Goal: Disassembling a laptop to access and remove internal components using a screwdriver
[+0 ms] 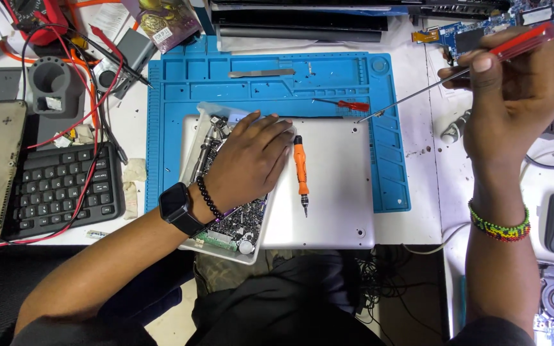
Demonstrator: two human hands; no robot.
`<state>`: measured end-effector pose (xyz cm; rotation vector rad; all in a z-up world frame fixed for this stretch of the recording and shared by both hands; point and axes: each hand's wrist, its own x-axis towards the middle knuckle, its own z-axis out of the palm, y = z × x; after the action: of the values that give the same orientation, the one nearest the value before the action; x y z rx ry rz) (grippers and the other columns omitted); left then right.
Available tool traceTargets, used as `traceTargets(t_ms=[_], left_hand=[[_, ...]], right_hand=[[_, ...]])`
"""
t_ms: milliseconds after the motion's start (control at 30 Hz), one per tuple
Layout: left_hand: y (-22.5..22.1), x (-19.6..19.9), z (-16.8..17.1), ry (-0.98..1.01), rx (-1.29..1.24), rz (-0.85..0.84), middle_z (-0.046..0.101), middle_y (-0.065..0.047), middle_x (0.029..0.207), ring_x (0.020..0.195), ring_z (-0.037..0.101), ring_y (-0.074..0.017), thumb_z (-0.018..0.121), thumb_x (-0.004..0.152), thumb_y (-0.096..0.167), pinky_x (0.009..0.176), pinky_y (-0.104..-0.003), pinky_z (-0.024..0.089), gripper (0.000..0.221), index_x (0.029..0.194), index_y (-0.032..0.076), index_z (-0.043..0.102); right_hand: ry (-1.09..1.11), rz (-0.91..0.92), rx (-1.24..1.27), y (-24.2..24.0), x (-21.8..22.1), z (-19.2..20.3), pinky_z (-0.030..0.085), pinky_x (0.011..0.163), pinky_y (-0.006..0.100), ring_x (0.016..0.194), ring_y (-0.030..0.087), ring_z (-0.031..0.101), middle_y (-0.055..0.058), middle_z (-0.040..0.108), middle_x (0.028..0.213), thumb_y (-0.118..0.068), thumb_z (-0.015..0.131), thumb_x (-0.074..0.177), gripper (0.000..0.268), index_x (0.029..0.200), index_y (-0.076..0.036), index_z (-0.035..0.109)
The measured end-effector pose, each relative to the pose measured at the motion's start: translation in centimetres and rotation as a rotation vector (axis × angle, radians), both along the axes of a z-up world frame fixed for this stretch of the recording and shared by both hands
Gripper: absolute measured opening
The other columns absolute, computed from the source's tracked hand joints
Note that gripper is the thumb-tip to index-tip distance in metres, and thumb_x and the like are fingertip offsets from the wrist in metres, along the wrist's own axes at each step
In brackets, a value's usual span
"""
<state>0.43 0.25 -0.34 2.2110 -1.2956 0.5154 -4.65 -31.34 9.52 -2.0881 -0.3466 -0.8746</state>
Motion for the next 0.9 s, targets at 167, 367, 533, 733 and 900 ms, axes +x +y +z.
traceTargets(t_ms=[167,367,533,733,900], left_hand=[[-0.05,-0.07,0.22,0.012,0.02,0.002,0.069,-0.017,0.13,0.123,0.062,-0.0355,0.054,0.107,0.015,0.115,-0.052,0.04,0.03,0.127,-0.002,0.068],[-0.03,-0.03,-0.05,-0.008,0.034,0.005,0.068,-0.018,0.13,0.123,0.062,-0.0362,0.054,0.106,0.017,0.114,-0.053,0.041,0.032,0.128,-0.003,0.067],[-0.08,-0.01,-0.13,-0.014,0.031,0.009,0.068,-0.017,0.13,0.123,0.062,-0.0355,0.055,0.106,0.016,0.114,-0.052,0.041,0.032,0.128,-0.003,0.067],[-0.14,-0.03,-0.04,-0.019,0.024,0.01,0.068,-0.018,0.129,0.122,0.062,-0.0359,0.054,0.105,0.016,0.114,-0.052,0.041,0.032,0.127,-0.003,0.067],[-0.15,0.05,-0.2,-0.025,0.032,0.018,0.068,-0.017,0.13,0.123,0.062,-0.0355,0.055,0.104,0.016,0.114,-0.051,0.041,0.032,0.127,-0.003,0.067]], right_hand=[[0.01,0.009,0.017,-0.04,0.31,-0.21,0.064,0.086,0.043,0.095,0.037,0.071,0.029,0.064,0.11,-0.02,0.057,0.128,0.034,0.129,0.013,0.05],[0.0,0.013,-0.019,0.34,0.44,-0.05,0.064,0.085,0.045,0.099,0.042,0.074,0.03,0.06,0.112,-0.016,0.057,0.13,0.034,0.129,0.017,0.052],[0.031,0.025,0.016,0.26,0.38,-0.02,0.064,0.087,0.044,0.097,0.038,0.07,0.029,0.06,0.113,-0.019,0.056,0.13,0.034,0.132,0.014,0.05],[0.054,0.005,0.029,0.11,0.32,-0.05,0.065,0.089,0.043,0.097,0.035,0.069,0.028,0.062,0.112,-0.022,0.058,0.13,0.035,0.132,0.012,0.051],[0.057,0.012,0.027,0.43,0.54,0.03,0.063,0.089,0.043,0.096,0.037,0.07,0.029,0.062,0.112,-0.023,0.058,0.13,0.035,0.132,0.011,0.051]])
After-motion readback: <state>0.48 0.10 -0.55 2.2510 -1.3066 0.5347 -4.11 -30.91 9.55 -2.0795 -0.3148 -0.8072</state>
